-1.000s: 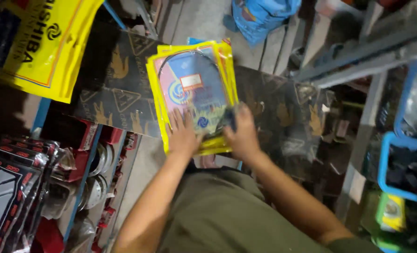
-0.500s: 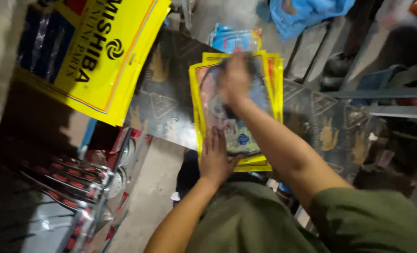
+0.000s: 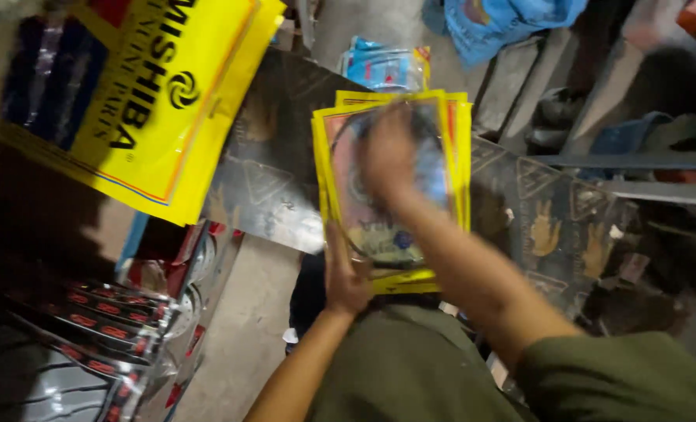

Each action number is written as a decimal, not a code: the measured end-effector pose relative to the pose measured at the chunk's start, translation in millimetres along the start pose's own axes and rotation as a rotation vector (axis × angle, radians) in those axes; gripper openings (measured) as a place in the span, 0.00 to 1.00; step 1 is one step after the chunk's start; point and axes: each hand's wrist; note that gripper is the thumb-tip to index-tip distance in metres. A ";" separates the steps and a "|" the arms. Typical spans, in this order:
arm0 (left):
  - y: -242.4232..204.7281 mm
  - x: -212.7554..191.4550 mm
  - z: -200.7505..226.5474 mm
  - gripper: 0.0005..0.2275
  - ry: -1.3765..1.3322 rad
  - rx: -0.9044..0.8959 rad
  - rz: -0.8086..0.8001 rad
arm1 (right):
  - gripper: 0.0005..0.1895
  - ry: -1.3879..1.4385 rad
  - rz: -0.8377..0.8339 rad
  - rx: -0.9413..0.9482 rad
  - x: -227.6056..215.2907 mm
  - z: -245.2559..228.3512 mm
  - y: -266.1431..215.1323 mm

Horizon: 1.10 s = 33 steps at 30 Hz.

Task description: The person repeatedly wipes the surface of yellow Mishiba-branded plastic packages with a dark cloth. They flip each package over to wipe both sides and then set it aside on a nearby shelf. The action is repeated for multiple packages in a cluttered storage area.

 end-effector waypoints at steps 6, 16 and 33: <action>-6.2 33.7 -26.6 0.25 -0.070 -0.155 0.213 | 0.24 0.350 0.185 -0.423 -97.3 -16.0 -170.8; 37.3 23.7 -14.5 0.27 0.554 -0.303 0.298 | 0.31 0.230 0.209 0.067 -65.5 89.7 -243.1; -14.5 78.4 220.3 0.39 0.134 -0.169 0.090 | 0.25 1.207 -0.029 0.452 -274.5 175.2 -163.2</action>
Point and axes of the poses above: each hand's wrist, its own y-axis towards the middle knuckle, its own x-axis out of the palm, z = x × y, and after that the axes turned 10 degrees about -y, right-handed
